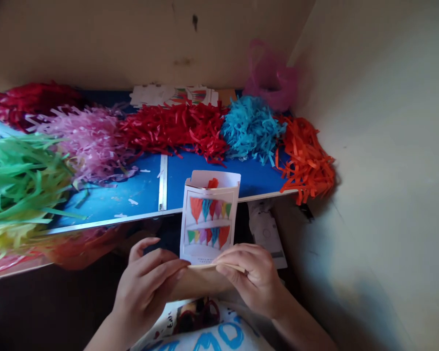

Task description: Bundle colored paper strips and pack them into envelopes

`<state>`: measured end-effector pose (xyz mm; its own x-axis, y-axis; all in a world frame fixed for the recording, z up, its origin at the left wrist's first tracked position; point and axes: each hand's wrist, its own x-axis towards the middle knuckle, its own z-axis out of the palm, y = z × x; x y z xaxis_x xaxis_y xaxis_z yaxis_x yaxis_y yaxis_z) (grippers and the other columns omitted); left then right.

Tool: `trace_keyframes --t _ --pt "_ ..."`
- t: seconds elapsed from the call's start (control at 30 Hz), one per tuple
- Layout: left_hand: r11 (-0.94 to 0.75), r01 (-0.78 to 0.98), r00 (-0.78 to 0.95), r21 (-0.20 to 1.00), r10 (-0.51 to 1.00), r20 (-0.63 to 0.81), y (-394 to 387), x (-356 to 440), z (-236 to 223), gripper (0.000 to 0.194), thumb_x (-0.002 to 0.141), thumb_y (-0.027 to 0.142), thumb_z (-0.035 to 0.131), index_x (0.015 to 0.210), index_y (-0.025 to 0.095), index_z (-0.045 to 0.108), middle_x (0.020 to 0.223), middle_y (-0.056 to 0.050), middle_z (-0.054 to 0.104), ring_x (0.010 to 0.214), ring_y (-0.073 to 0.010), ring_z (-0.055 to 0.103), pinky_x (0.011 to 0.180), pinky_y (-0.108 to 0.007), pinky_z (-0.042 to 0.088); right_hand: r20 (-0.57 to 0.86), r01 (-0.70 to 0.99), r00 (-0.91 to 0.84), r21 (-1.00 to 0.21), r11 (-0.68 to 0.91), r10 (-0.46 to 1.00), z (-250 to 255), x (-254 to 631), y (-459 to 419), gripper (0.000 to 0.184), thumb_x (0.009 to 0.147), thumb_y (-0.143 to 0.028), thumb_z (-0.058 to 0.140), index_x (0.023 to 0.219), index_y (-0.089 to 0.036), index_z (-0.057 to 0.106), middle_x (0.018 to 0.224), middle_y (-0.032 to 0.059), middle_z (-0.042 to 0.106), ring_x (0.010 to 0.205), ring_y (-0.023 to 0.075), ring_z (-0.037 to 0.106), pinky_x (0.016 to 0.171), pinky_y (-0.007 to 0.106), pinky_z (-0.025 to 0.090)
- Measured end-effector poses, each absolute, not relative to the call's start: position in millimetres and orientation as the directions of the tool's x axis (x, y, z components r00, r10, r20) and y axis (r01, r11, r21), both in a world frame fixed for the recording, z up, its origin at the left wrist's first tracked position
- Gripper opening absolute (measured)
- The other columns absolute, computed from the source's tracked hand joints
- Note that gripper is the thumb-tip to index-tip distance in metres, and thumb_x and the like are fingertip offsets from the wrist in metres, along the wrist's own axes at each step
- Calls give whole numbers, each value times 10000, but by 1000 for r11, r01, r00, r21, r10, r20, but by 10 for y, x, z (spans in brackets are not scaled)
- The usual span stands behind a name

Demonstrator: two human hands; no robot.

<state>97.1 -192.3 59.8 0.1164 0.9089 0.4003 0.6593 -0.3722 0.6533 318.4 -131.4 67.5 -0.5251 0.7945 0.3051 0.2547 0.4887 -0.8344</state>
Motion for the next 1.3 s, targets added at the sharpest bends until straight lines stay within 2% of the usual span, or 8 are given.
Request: trace_keyframes --t 0.1,0.17,0.33,0.5,0.83,1.0,1.17,1.3 --pt "-374 785 180 495 901 395 -1907 988 644 160 962 202 498 1015 229 646 727 42 702 634 -132 620 978 -437 277 317 270 -525 -818 508 790 677 3153 -1305 124 907 -161 601 883 -195 718 822 28 760 752 138 707 724 220 540" --pt "-406 783 244 472 898 367 -1901 996 693 153 969 211 484 964 218 637 724 44 702 627 -131 625 945 -411 289 307 256 -523 -833 490 795 686 3133 -1290 123 910 -182 607 858 -193 718 795 31 757 728 144 707 705 226 540" --pt "-468 612 293 638 883 367 -1900 979 719 177 946 119 434 924 207 586 676 45 635 555 -114 554 832 -372 343 164 179 -539 -936 302 826 717 3137 -1243 365 922 -474 590 739 -193 736 678 33 747 617 147 700 582 199 526" --pt "-472 499 362 727 876 320 -1889 954 695 188 917 65 461 990 202 568 708 20 616 591 -121 535 775 -346 406 47 240 -528 -949 203 848 750 3206 -1230 512 895 -638 514 815 -191 753 710 36 754 629 147 701 586 185 512" --pt "-479 433 378 764 866 328 -1841 984 686 235 899 44 454 1004 213 578 702 8 641 614 -130 566 732 -324 468 86 331 -407 -914 234 909 732 3248 -1299 492 964 -512 466 674 -199 708 563 4 665 510 139 626 485 208 439" --pt "-420 417 375 806 888 268 -1867 945 635 245 910 57 442 996 210 613 742 -10 672 672 -141 585 767 -331 478 95 270 -443 -934 233 892 762 3265 -1289 582 958 -614 368 756 -212 739 661 49 719 588 185 665 520 244 500" --pt "-369 393 364 842 904 225 -1875 935 610 201 930 92 451 940 206 616 739 -9 664 693 -143 582 779 -329 476 60 284 -483 -933 221 874 838 3265 -1288 363 923 -486 542 812 -186 713 677 23 717 588 152 664 535 209 492" --pt "-399 378 358 836 895 265 -1851 944 619 195 942 111 440 957 204 611 734 -8 663 647 -134 572 786 -338 461 146 325 -447 -892 313 882 834 3254 -1291 372 956 -422 511 718 -194 684 647 6 715 591 129 668 590 194 497"
